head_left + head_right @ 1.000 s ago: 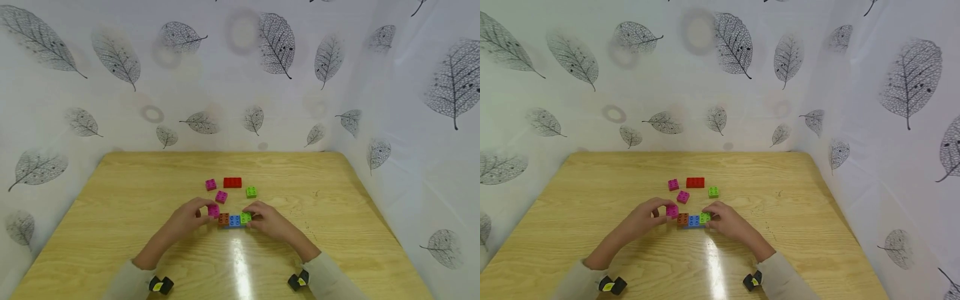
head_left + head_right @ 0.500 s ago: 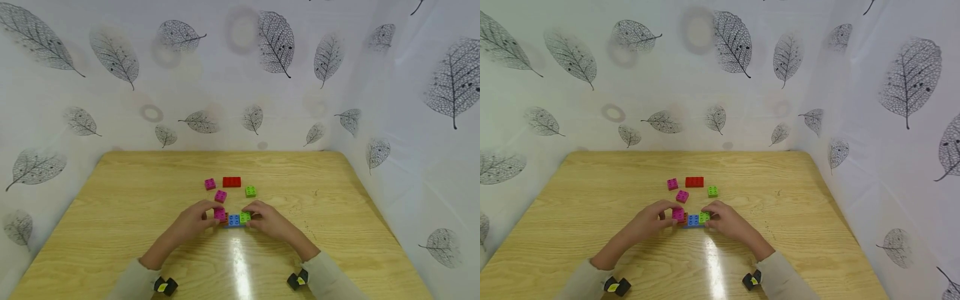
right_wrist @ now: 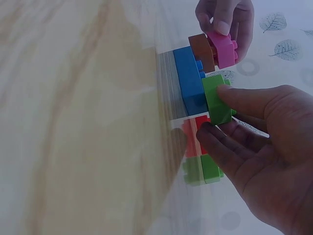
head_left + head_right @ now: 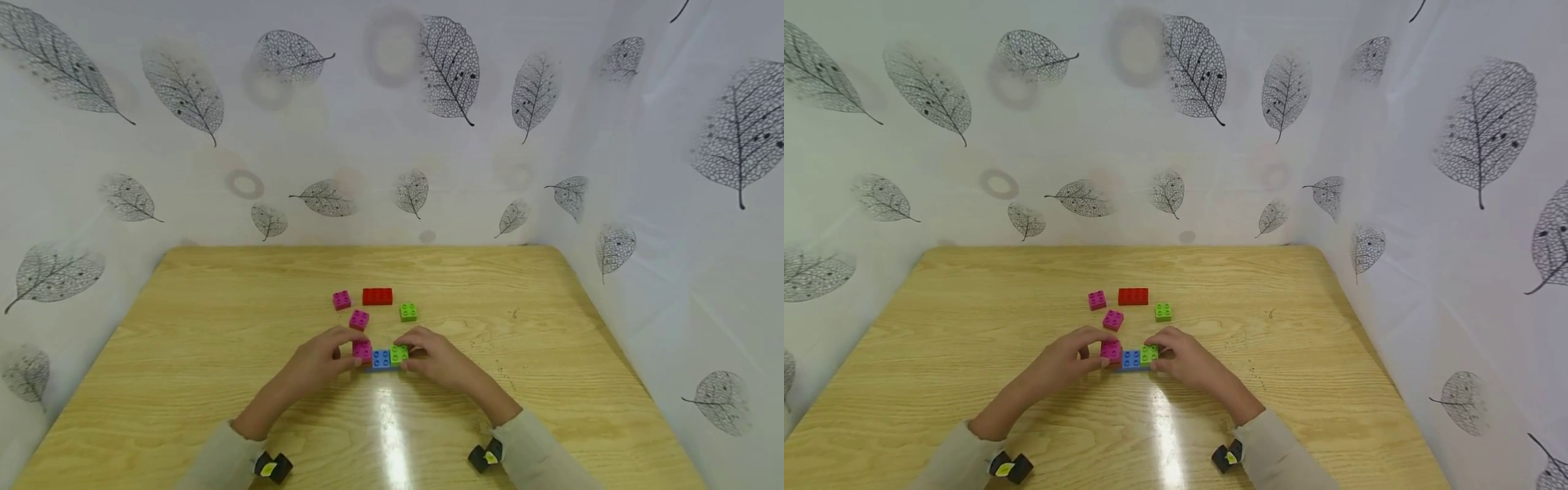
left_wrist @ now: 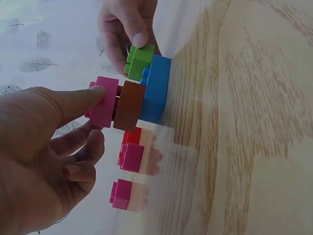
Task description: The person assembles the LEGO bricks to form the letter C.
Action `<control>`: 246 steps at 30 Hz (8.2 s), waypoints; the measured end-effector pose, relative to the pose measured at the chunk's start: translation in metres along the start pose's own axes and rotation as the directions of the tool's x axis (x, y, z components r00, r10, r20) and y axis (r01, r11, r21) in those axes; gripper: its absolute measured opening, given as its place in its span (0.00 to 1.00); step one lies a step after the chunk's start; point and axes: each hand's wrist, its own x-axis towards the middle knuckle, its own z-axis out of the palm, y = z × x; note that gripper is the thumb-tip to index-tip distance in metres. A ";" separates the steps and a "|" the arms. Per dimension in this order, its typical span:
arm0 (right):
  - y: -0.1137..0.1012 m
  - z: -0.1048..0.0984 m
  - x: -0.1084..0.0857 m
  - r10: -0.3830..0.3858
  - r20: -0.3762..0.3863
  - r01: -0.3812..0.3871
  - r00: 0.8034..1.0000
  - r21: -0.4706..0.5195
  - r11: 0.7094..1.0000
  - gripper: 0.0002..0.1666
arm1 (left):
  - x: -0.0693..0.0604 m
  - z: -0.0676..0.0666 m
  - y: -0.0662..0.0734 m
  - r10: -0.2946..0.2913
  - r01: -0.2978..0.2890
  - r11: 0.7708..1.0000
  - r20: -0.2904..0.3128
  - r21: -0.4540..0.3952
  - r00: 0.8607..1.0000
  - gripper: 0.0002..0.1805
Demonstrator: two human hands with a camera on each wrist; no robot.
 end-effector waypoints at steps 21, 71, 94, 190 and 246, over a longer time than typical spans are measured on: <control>-0.002 0.000 -0.001 -0.012 -0.013 0.012 1.000 -0.013 1.000 0.22 | -0.003 0.001 0.003 0.139 -0.120 0.965 -0.067 0.233 0.988 0.20; 0.000 0.000 0.000 -0.046 -0.017 0.045 0.999 -0.061 0.997 0.22 | -0.004 0.006 0.001 0.203 -0.166 0.946 -0.114 0.278 0.972 0.20; -0.001 -0.001 -0.001 -0.043 -0.007 0.043 0.999 -0.060 0.997 0.23 | 0.026 -0.013 -0.028 -0.003 0.004 1.000 -0.086 0.011 0.996 0.22; 0.001 -0.001 -0.001 -0.054 -0.011 0.054 0.998 -0.043 0.998 0.22 | 0.006 -0.014 0.001 0.069 -0.069 0.998 -0.018 -0.003 0.997 0.20; -0.002 0.001 -0.001 -0.047 -0.007 0.047 0.999 -0.060 0.997 0.23 | 0.065 -0.045 -0.061 -0.105 0.107 0.994 -0.128 0.008 0.986 0.21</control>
